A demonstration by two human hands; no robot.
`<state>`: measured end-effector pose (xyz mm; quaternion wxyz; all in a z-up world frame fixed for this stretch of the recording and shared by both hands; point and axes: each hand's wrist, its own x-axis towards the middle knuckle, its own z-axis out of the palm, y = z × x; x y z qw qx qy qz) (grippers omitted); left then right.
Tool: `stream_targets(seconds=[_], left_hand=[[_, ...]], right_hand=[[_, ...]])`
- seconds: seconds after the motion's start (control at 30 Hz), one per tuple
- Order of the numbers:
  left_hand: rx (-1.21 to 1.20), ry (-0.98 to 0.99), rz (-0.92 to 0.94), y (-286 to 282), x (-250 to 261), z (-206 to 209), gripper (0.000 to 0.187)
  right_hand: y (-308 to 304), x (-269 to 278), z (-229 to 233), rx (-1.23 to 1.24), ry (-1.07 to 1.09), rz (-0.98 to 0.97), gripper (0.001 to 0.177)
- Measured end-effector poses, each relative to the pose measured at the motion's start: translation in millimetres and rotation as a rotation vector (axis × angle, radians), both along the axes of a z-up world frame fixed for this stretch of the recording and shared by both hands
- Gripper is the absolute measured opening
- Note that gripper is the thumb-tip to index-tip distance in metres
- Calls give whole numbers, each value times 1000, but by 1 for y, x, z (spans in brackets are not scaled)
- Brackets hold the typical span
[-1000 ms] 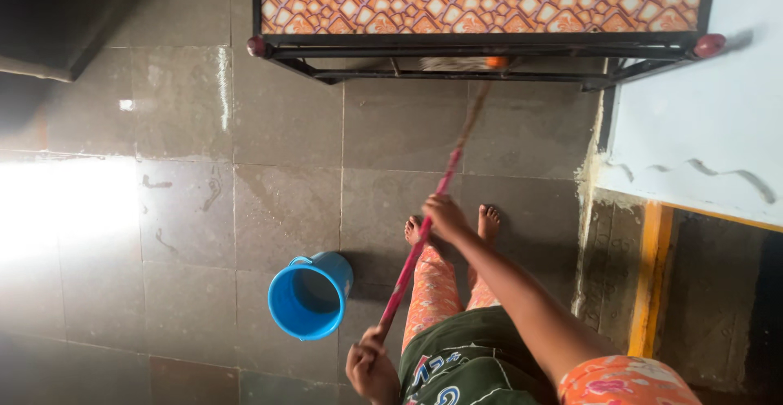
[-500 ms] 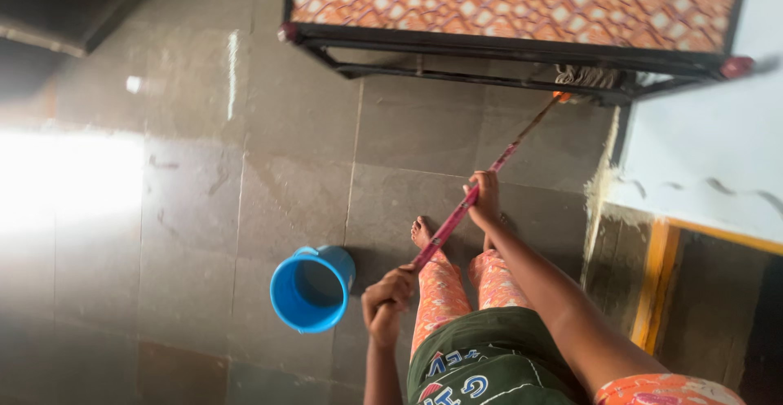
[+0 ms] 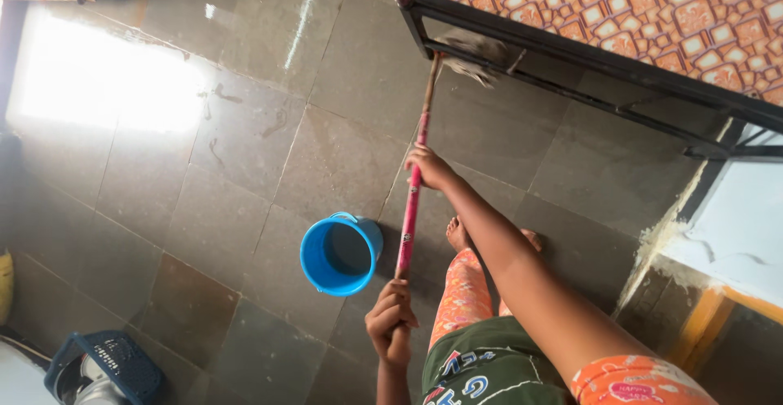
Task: The person mops a tiled floor using a string mop and a blue bucket of water. They dip the mop into the bucket, wring it out, and mop around furniture including a bed and a woven cot.
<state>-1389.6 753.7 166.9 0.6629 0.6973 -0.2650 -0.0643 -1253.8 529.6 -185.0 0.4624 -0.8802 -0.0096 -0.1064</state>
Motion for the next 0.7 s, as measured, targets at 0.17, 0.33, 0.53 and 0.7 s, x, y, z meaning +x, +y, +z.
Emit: stream_targets(seconds=[0.17, 0.33, 0.53, 0.7], left_hand=[[-302, -3, 151, 17, 10, 12, 25], [-489, 100, 236, 40, 14, 37, 22], [-413, 249, 139, -6, 13, 38, 18], [-365, 557, -439, -60, 0, 15, 21]], right_hand=[[28, -6, 44, -29, -88, 15, 46], [29, -65, 92, -12, 114, 9, 40], [-38, -158, 102, -185, 283, -110, 18], [-64, -283, 107, -104, 412, -574, 19]])
